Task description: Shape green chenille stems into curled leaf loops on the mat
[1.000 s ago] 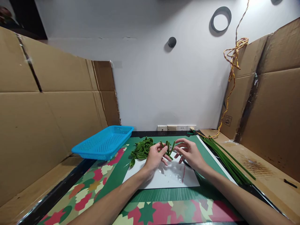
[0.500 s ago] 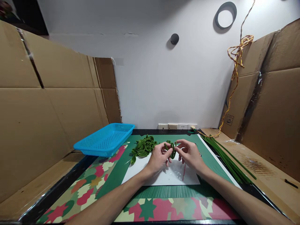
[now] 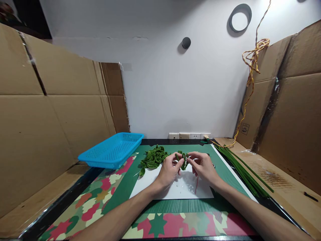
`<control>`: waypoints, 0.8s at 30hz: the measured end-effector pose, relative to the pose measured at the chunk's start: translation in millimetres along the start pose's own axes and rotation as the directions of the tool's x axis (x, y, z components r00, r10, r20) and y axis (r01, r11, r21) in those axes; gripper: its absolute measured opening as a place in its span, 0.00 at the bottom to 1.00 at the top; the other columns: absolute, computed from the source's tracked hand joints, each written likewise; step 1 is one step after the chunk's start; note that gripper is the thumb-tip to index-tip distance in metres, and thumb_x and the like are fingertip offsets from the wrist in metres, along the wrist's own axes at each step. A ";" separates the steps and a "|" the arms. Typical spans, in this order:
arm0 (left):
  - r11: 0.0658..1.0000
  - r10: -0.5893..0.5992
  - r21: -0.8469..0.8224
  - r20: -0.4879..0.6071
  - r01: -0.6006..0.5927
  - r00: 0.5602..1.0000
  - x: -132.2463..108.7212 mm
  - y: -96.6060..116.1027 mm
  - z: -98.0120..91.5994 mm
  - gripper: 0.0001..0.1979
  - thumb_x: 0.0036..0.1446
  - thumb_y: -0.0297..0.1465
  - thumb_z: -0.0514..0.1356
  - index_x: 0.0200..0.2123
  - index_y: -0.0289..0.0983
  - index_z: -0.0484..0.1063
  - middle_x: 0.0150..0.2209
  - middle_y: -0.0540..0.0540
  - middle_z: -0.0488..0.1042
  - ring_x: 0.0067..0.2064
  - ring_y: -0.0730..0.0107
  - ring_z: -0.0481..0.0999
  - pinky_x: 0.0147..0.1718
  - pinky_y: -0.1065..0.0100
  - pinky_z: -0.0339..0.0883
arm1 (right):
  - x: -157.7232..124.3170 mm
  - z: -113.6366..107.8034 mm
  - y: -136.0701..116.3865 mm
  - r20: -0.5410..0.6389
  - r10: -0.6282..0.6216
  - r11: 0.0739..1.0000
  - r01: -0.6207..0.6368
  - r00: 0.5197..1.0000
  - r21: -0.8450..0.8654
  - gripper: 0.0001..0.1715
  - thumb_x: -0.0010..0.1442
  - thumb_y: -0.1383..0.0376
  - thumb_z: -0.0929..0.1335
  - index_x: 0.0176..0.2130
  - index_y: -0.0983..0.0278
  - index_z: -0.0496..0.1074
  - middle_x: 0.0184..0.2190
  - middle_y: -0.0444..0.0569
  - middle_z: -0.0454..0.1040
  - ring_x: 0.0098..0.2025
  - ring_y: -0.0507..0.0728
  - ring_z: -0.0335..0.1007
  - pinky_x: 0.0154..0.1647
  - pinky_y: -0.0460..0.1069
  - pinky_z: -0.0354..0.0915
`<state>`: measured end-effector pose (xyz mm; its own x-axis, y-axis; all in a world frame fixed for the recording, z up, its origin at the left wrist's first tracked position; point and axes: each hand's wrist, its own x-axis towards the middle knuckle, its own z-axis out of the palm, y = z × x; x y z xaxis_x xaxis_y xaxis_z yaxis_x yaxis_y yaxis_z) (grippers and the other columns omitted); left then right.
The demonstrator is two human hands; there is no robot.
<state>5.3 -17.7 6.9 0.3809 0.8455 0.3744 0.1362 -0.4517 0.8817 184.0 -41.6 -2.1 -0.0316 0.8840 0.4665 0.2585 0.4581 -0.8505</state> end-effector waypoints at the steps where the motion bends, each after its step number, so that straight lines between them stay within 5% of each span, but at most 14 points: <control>1: 1.000 0.010 0.009 0.007 -0.010 1.000 -0.4 -0.3 0.3 0.15 0.64 0.43 0.59 0.39 0.36 0.71 0.29 0.51 0.71 0.21 0.75 0.70 0.19 0.74 0.61 | 0.1 -0.3 -0.8 0.026 0.007 1.000 -0.007 1.000 -0.006 0.21 0.63 0.52 0.69 0.44 0.65 0.80 0.28 0.49 0.79 0.17 0.51 0.66 0.16 0.46 0.61; 7: 1.000 0.015 0.019 -0.006 -0.015 1.000 -0.4 -6.3 0.8 0.15 0.64 0.44 0.59 0.39 0.36 0.71 0.31 0.50 0.73 0.22 0.76 0.71 0.21 0.72 0.65 | 0.5 -0.8 -4.5 0.144 -0.005 0.998 0.013 0.990 -0.056 0.17 0.65 0.58 0.67 0.39 0.64 0.83 0.20 0.45 0.73 0.16 0.51 0.62 0.17 0.44 0.58; 14: 0.993 -0.109 -0.054 -0.010 0.108 0.994 0.7 -10.2 1.4 0.19 0.62 0.48 0.60 0.39 0.38 0.67 0.23 0.54 0.68 0.17 0.72 0.70 0.11 0.74 0.61 | 0.2 -0.8 -1.4 0.151 -0.018 0.993 0.035 0.988 -0.109 0.17 0.65 0.61 0.66 0.42 0.63 0.84 0.19 0.45 0.72 0.17 0.52 0.63 0.19 0.45 0.59; 24: 0.984 -0.155 -0.075 0.058 0.159 0.986 -0.5 -4.4 1.9 0.18 0.59 0.46 0.63 0.34 0.36 0.68 0.16 0.52 0.69 0.16 0.69 0.71 0.12 0.72 0.66 | 1.2 1.0 4.7 0.119 0.011 1.000 -0.008 0.993 -0.029 0.15 0.63 0.59 0.69 0.42 0.64 0.83 0.23 0.47 0.76 0.18 0.52 0.67 0.20 0.46 0.64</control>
<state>6.2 -16.7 2.2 0.4074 0.8873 0.2163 0.1259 -0.2891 0.9490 184.2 -38.3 -5.8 -0.1431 0.8939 0.4248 0.2864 0.4482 -0.8468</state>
